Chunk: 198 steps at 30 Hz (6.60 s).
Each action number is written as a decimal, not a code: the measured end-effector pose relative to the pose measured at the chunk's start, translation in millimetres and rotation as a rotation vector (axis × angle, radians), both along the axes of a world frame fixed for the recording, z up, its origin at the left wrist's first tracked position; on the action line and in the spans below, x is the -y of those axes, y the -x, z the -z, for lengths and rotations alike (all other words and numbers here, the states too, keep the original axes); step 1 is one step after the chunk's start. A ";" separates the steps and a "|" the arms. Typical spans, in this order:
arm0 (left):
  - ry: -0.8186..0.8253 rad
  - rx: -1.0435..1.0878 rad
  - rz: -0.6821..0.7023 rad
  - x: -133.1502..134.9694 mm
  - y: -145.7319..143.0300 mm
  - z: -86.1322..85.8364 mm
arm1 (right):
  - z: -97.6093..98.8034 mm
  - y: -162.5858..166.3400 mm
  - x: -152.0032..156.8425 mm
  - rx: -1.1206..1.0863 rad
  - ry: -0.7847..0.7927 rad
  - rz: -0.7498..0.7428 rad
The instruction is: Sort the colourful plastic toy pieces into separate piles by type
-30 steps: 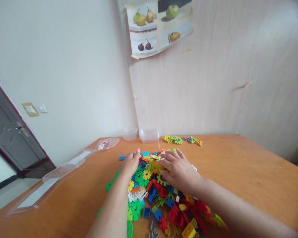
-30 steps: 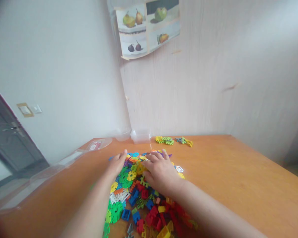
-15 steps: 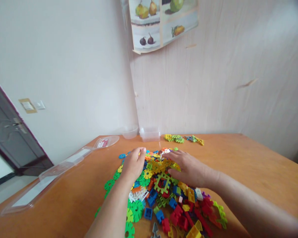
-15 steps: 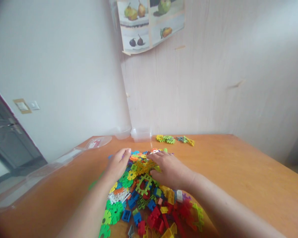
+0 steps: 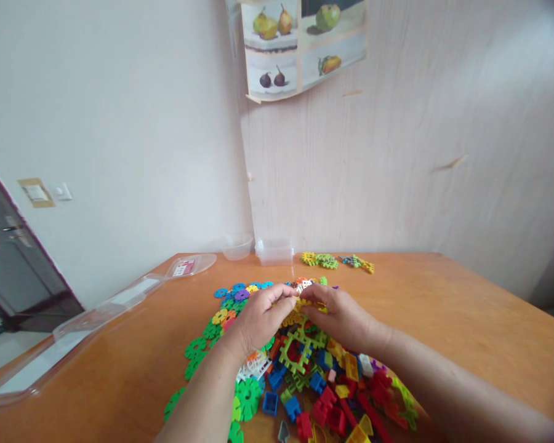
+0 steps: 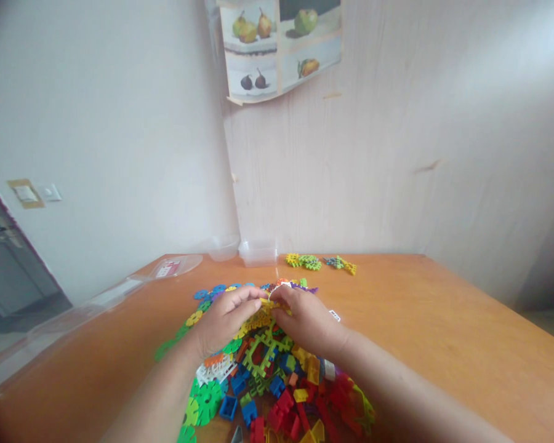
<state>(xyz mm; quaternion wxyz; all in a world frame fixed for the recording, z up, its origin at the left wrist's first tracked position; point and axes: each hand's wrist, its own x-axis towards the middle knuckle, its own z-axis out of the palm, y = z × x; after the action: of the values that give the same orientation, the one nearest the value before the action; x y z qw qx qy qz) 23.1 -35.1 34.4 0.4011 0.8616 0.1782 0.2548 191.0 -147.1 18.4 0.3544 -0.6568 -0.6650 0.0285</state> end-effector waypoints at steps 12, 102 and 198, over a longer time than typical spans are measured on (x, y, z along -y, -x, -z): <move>0.091 0.144 -0.508 -48.9 14.5 8.9 | -3.0 10.4 8.3 -0.195 -0.057 -0.138; 0.279 0.075 0.125 -15.2 -0.3 10.4 | 0.6 -2.9 -8.2 -0.708 0.099 -0.222; -0.262 -0.130 -0.257 -26.1 -4.6 21.8 | 56.9 -162.0 -43.8 -0.138 0.196 0.223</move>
<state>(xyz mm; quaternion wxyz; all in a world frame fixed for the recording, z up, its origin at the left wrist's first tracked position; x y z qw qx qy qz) 27.7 -9.0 12.6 0.2373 0.8913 0.2776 0.2688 353.0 -103.3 -38.5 0.3347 -0.7544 -0.5560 0.0987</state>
